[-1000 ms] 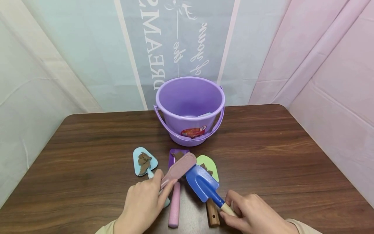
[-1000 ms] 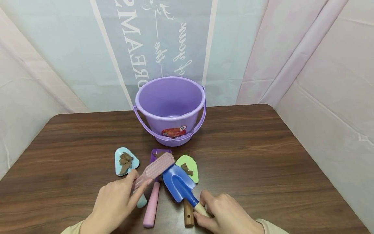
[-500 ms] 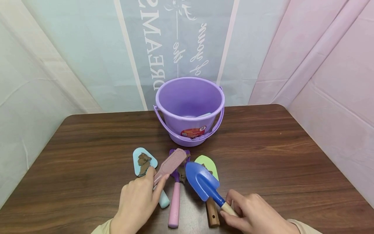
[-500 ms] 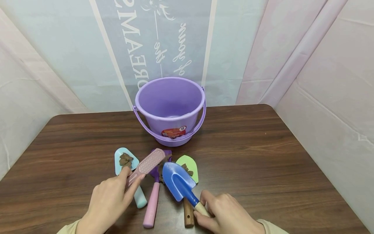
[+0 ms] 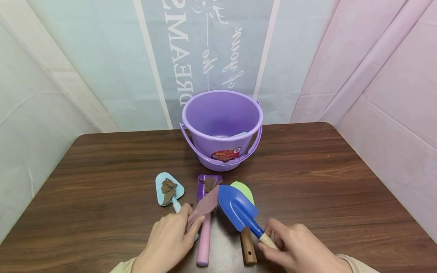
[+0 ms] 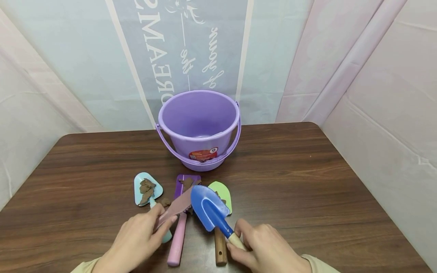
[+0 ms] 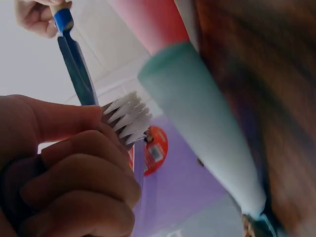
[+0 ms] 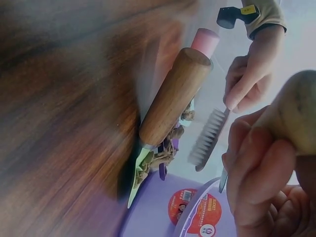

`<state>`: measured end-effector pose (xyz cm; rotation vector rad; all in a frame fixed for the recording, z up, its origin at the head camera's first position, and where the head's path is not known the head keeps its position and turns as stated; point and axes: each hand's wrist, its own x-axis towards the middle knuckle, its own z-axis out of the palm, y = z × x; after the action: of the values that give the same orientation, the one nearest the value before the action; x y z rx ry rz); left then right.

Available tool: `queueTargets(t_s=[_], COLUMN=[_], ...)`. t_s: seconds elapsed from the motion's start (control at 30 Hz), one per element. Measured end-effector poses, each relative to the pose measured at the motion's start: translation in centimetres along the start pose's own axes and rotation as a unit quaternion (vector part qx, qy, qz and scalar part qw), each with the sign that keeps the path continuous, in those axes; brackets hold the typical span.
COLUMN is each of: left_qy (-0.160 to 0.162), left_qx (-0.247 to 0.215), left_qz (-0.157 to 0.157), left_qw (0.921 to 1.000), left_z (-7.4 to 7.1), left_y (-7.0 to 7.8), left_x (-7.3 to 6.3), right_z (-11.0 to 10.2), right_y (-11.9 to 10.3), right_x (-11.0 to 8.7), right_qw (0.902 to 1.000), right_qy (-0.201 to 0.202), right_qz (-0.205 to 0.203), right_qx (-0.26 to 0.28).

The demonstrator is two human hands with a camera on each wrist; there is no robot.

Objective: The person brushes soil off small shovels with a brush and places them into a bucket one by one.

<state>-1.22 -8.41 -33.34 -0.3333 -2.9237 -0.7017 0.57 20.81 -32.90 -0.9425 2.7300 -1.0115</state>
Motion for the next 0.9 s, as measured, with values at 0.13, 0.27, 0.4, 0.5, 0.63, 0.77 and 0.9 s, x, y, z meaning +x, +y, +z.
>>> queueTargets(t_s=[0.13,0.27,0.4,0.5,0.63,0.77,0.9], left_qy=[-0.043,-0.094,-0.152,-0.212,-0.293,-0.325,-0.326], left_qx=[-0.038,-0.096,-0.175,-0.247,-0.338,-0.395,-0.425], left_qz=[0.004,0.035,0.083,0.088,0.059,0.05,0.025], left_qw=[0.9983,0.9904,0.9692,0.9414,0.8924,0.8579,0.8442], left_z=[0.4,0.6,0.8,0.9,1.1,1.3,1.3], left_y=[0.1,0.2,0.2,0.3,0.7,1.0,1.2], left_x=[-0.1,-0.1,0.0,0.0,-0.1,-0.2,-0.2], right_z=[0.0,-0.1,-0.2,-0.2,-0.2,-0.2,-0.3], right_y=[0.0,-0.1,-0.3,-0.4,-0.4,-0.4,-0.5], right_x=[0.0,0.0,0.1,0.2,0.3,0.3,0.4], right_qw=[0.9999,0.9999,0.9999,0.9998,0.9999,0.9999,0.9998], right_qy=[0.011,0.008,0.013,0.017,0.016,0.009,0.005], right_qz=[-0.012,-0.007,-0.004,-0.002,0.002,0.006,0.009], right_qx=[-0.003,0.0,0.003,0.001,0.001,0.01,0.018])
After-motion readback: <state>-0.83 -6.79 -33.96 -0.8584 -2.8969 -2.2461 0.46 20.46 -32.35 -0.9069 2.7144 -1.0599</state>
